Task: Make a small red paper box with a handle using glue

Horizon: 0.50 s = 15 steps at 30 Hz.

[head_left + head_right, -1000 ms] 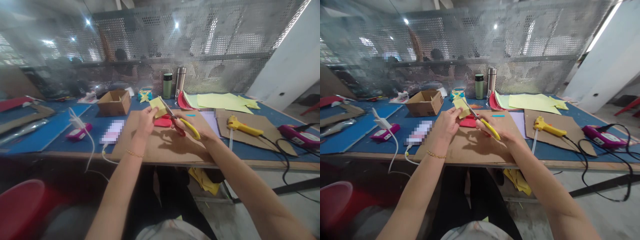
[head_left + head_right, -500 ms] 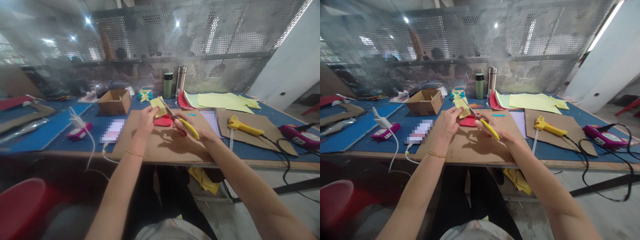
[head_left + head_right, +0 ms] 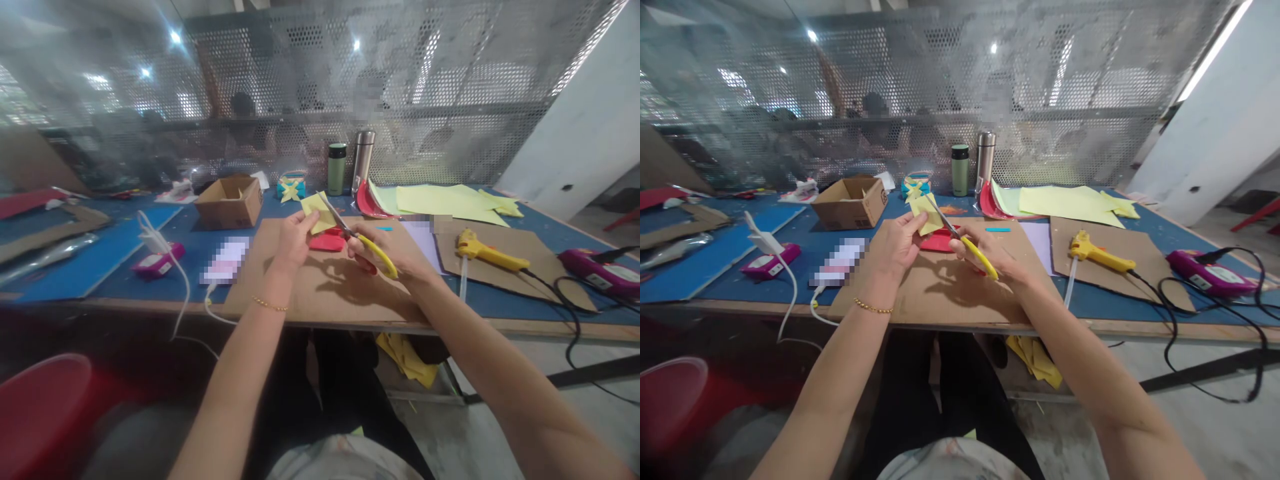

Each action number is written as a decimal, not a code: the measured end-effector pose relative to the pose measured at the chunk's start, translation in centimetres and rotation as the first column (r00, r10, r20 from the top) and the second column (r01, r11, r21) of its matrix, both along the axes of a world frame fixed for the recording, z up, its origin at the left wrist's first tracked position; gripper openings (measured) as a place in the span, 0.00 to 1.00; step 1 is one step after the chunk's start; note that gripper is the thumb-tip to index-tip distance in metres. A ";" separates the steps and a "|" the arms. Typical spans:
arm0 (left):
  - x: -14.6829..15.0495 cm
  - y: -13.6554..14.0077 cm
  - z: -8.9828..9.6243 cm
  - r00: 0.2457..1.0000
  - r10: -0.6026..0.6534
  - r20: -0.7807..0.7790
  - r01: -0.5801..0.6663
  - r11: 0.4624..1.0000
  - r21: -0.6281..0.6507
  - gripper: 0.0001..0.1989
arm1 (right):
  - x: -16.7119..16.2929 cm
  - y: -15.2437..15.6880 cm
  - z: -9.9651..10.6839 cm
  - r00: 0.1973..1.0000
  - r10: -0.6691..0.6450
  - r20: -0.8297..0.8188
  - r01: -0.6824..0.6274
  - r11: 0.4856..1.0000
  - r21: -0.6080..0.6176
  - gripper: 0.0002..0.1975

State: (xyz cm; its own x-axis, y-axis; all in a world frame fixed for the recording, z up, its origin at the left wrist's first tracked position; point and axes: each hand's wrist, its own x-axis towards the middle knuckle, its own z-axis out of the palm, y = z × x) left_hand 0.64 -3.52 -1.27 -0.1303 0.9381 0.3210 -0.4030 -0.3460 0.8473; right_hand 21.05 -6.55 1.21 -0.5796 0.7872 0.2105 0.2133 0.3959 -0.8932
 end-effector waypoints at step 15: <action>0.2 -0.5 0.3 1.000 -0.016 0.000 0.016 1.000 -0.012 0.09 | -0.2 1.2 -1.5 0.997 -0.028 -0.071 0.025 0.999 -0.042 0.34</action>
State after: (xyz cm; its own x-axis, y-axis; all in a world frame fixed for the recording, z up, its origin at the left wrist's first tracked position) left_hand 0.80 -4.05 -0.97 -0.1155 0.9438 0.3096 -0.4087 -0.3292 0.8512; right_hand 20.82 -5.31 -0.30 -0.5434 0.8108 0.2174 0.1584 0.3534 -0.9220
